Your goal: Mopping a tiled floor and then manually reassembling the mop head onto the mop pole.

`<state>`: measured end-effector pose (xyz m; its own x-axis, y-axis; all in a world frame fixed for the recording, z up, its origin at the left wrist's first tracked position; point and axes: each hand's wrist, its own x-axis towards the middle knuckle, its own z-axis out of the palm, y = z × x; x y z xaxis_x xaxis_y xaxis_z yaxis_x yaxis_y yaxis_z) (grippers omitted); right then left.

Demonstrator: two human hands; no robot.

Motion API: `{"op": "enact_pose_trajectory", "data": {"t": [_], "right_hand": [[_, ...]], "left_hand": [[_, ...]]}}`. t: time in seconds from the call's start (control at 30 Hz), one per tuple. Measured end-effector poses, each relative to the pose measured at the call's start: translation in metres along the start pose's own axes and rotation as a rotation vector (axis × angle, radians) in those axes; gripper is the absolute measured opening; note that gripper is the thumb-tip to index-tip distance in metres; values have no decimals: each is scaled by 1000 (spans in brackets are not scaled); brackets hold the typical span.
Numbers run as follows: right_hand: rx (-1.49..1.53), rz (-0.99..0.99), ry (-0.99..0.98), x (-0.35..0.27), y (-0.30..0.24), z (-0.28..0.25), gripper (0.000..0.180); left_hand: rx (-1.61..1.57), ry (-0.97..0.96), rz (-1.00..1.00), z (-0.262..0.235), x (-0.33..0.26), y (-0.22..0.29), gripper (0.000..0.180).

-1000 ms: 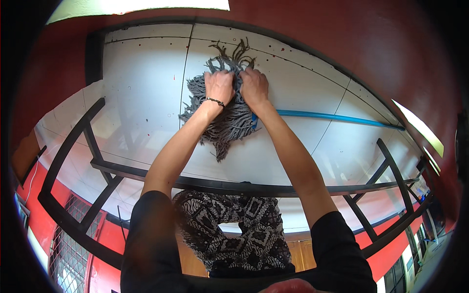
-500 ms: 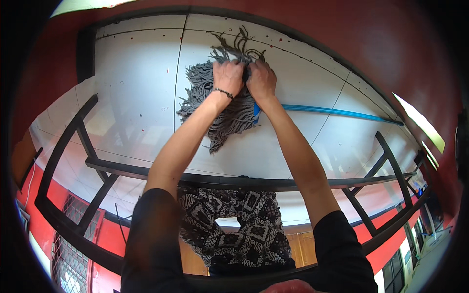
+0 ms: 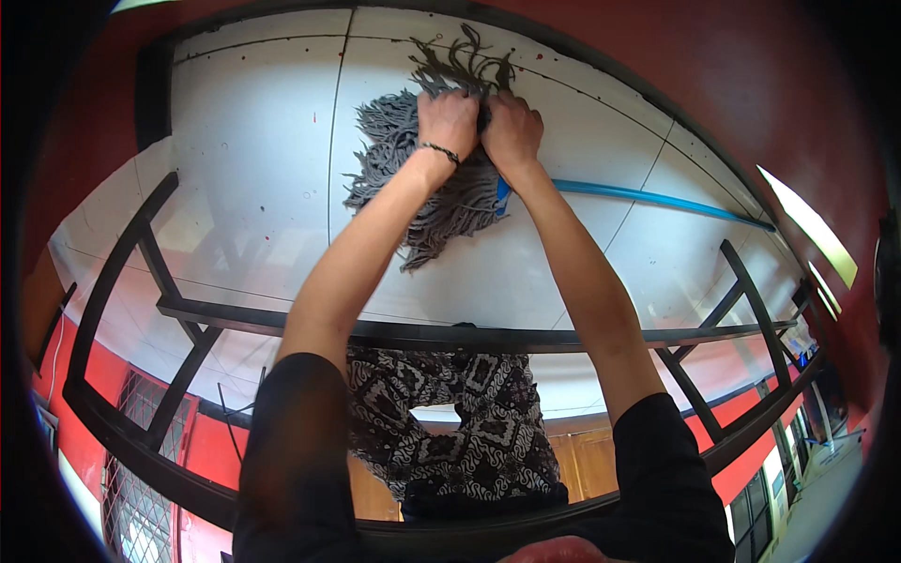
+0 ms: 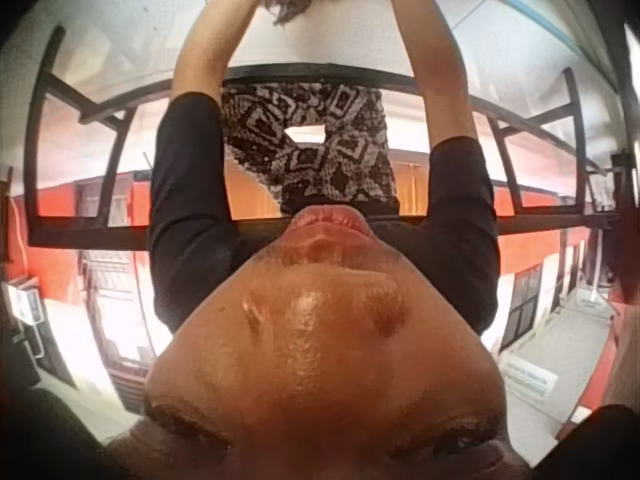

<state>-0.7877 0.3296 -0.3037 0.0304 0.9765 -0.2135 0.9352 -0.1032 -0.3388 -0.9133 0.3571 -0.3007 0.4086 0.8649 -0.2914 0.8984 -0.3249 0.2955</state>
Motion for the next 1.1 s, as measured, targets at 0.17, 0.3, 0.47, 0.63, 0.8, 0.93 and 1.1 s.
{"op": "enact_pose_trajectory", "data": {"t": [0.17,0.3,0.47,0.63,0.8,0.93,1.1], "right_hand": [[-38,-32,203,64,5,-5,16],[42,37,105,51,6,-6,22],[-17,-16,52,-2,10,0,22],[-1,26,192,52,11,-3,22],[-6,59,119,43,9,-9,22],[-59,78,-30,12,12,-5,23],[-43,66,90,59,14,-3,21]], "left_hand": [[-56,119,-113,-13,69,-11,11],[72,-53,-113,-23,62,-1,14],[-37,-56,-26,-5,6,6,30],[25,-3,-130,-3,67,-10,24],[64,-47,-108,-14,61,1,24],[-92,-112,-49,-5,20,9,28],[17,-31,-116,-6,69,-2,19]]}}
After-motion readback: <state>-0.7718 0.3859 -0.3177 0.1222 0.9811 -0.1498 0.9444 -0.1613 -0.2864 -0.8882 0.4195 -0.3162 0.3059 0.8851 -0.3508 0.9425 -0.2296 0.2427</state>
